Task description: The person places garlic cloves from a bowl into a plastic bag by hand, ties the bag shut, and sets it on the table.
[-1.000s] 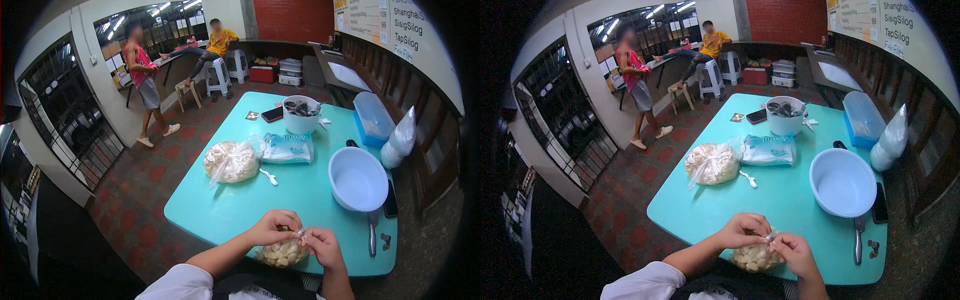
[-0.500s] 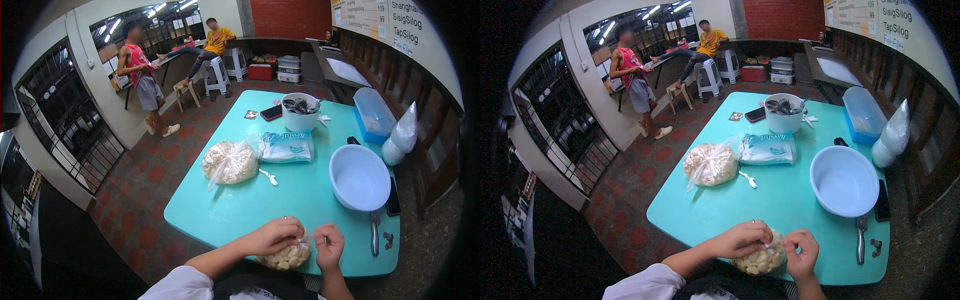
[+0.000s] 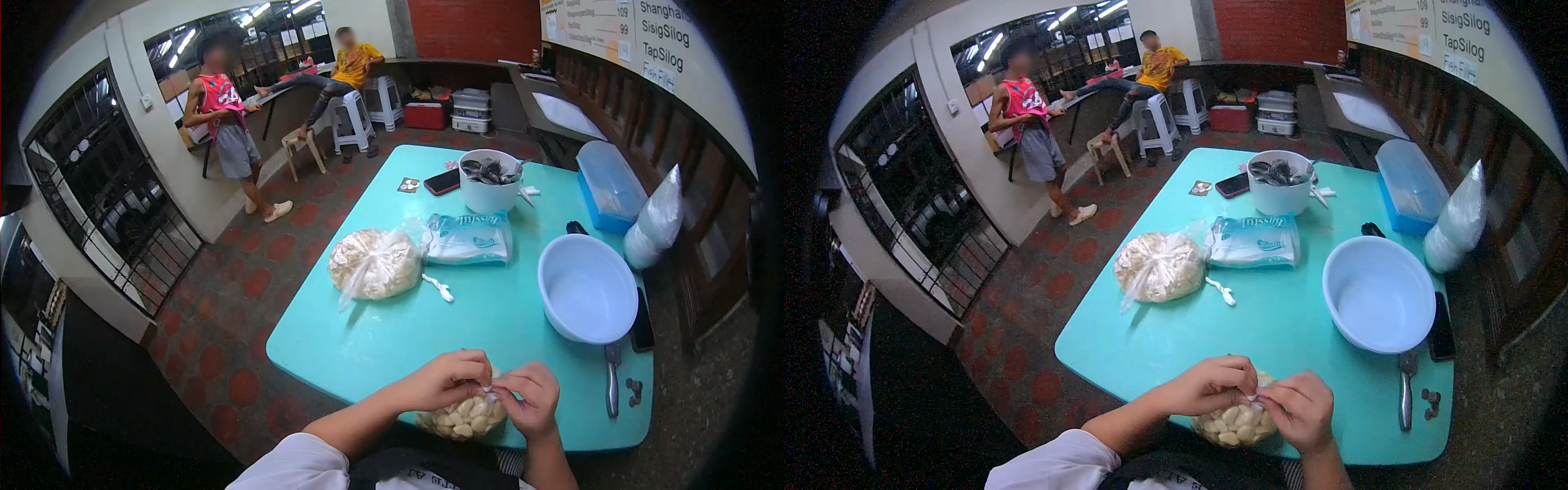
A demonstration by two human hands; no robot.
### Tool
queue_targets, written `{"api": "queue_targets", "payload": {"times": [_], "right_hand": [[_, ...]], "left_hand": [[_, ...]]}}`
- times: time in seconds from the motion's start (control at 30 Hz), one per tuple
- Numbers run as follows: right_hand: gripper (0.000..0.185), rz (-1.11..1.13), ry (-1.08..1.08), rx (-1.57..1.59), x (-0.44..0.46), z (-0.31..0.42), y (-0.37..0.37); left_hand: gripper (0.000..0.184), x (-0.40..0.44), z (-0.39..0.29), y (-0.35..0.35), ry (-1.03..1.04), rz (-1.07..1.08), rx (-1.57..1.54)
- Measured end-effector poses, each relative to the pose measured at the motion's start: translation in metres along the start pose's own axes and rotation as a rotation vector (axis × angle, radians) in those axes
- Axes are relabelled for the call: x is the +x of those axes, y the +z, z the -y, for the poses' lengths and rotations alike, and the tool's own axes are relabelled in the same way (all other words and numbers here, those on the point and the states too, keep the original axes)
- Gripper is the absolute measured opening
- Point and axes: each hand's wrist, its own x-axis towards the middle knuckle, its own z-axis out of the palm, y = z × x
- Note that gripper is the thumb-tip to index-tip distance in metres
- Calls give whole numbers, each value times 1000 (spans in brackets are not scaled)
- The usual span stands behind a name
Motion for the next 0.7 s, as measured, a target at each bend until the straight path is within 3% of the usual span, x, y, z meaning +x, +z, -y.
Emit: {"api": "queue_targets", "payload": {"times": [0.4, 0.7], "right_hand": [[18, 95, -7, -65, 6, 6, -2], [16, 84, 24, -45, 6, 10, 6]], "left_hand": [[11, -1, -1, -2, 29, -77, 87], [19, 3, -2, 8, 69, -226, 366]]}}
